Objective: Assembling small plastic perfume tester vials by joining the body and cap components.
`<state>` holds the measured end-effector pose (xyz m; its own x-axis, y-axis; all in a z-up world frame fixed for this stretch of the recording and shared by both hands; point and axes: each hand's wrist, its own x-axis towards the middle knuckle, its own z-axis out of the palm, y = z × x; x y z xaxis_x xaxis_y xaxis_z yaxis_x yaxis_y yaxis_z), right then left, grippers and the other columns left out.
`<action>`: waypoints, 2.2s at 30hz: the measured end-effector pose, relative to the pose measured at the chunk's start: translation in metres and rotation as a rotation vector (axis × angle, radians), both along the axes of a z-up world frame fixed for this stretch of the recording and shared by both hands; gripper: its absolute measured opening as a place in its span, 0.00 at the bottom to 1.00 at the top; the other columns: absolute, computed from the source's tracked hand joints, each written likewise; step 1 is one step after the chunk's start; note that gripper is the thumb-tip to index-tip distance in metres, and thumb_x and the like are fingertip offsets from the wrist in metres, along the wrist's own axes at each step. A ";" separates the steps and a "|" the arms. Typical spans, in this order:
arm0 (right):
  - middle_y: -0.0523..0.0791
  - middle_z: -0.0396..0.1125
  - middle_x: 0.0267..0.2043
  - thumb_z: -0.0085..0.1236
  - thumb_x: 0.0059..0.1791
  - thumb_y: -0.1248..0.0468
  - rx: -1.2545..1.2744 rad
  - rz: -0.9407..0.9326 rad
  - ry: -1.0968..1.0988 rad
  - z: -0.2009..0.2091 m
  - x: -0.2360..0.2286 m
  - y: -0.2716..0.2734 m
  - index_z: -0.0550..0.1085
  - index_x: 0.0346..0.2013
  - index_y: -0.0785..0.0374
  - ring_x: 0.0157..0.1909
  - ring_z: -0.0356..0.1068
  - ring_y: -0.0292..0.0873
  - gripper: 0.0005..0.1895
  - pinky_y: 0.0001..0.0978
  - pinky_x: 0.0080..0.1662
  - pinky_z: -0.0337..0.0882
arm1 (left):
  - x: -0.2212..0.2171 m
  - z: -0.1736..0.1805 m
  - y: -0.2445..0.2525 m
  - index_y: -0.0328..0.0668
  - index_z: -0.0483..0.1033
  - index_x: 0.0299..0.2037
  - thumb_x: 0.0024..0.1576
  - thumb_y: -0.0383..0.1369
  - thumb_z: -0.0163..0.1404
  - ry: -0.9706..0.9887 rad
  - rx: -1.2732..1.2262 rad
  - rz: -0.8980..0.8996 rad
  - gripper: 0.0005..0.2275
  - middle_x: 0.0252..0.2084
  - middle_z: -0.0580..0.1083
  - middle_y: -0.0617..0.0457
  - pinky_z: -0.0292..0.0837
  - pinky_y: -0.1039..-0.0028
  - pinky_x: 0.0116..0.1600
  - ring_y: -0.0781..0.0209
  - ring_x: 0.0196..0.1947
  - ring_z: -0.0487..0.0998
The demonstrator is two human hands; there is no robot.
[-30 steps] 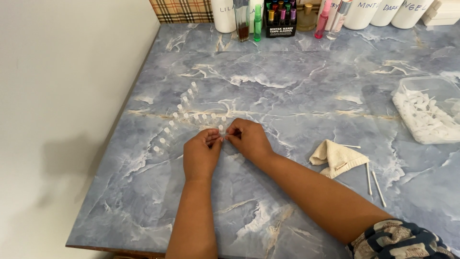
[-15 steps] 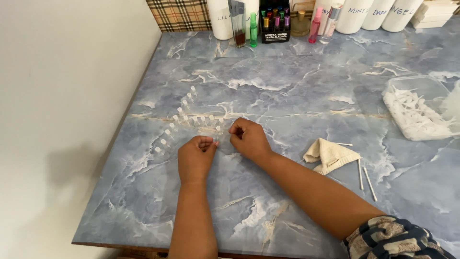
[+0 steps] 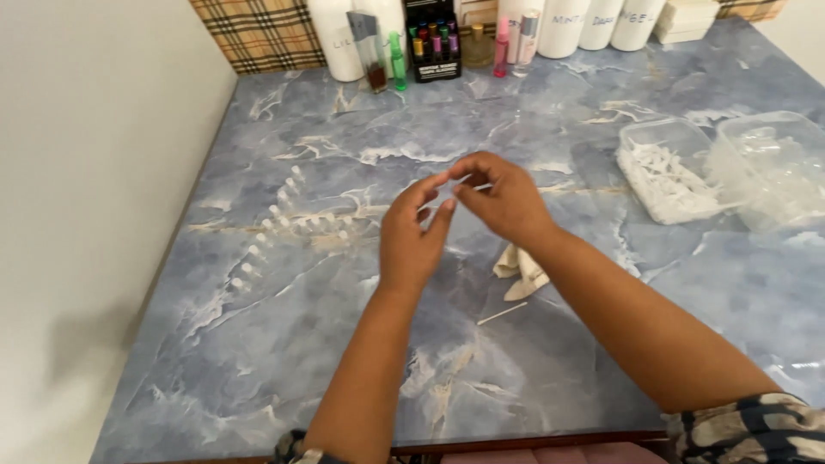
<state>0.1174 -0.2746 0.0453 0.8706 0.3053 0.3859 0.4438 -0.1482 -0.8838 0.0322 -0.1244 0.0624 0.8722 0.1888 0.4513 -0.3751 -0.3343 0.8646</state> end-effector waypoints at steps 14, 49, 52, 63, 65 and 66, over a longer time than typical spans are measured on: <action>0.47 0.75 0.45 0.63 0.45 0.61 -0.576 -0.261 -0.204 -0.111 0.031 -0.106 0.79 0.42 0.54 0.53 0.72 0.56 0.11 0.48 0.56 0.72 | 0.088 -0.144 -0.076 0.48 0.77 0.57 0.60 0.38 0.52 -0.063 0.594 -0.141 0.16 0.52 0.78 0.50 0.65 0.56 0.66 0.45 0.60 0.75; 0.44 0.77 0.43 0.62 0.48 0.58 -0.474 -0.202 0.023 -0.090 0.020 -0.109 0.81 0.38 0.54 0.53 0.72 0.54 0.08 0.46 0.55 0.71 | 0.067 -0.101 -0.069 0.48 0.73 0.61 0.60 0.39 0.52 0.158 0.609 -0.287 0.19 0.57 0.76 0.49 0.54 0.50 0.71 0.44 0.66 0.69; 0.44 0.77 0.43 0.62 0.47 0.58 -0.467 -0.205 0.005 -0.093 0.020 -0.110 0.81 0.38 0.54 0.53 0.72 0.54 0.08 0.46 0.55 0.71 | 0.066 -0.101 -0.068 0.50 0.73 0.62 0.60 0.39 0.52 0.152 0.639 -0.284 0.20 0.57 0.76 0.50 0.55 0.51 0.71 0.45 0.66 0.69; 0.46 0.76 0.42 0.63 0.48 0.58 -0.445 -0.181 0.000 -0.092 0.023 -0.109 0.81 0.39 0.56 0.51 0.73 0.54 0.09 0.44 0.55 0.72 | 0.065 -0.097 -0.069 0.51 0.73 0.63 0.60 0.39 0.51 0.169 0.649 -0.283 0.20 0.58 0.76 0.50 0.54 0.50 0.71 0.44 0.67 0.68; 0.46 0.76 0.41 0.63 0.47 0.58 -0.430 -0.182 0.015 -0.088 0.020 -0.108 0.81 0.39 0.56 0.50 0.73 0.55 0.09 0.45 0.54 0.73 | 0.066 -0.097 -0.068 0.51 0.73 0.63 0.59 0.39 0.52 0.166 0.644 -0.280 0.20 0.57 0.76 0.50 0.55 0.51 0.70 0.44 0.66 0.69; 0.47 0.76 0.41 0.64 0.47 0.59 -0.417 -0.180 0.028 -0.085 0.018 -0.108 0.81 0.39 0.57 0.50 0.73 0.55 0.09 0.45 0.53 0.73 | 0.066 -0.098 -0.069 0.51 0.73 0.62 0.59 0.39 0.53 0.162 0.638 -0.274 0.20 0.57 0.77 0.50 0.56 0.51 0.70 0.44 0.66 0.69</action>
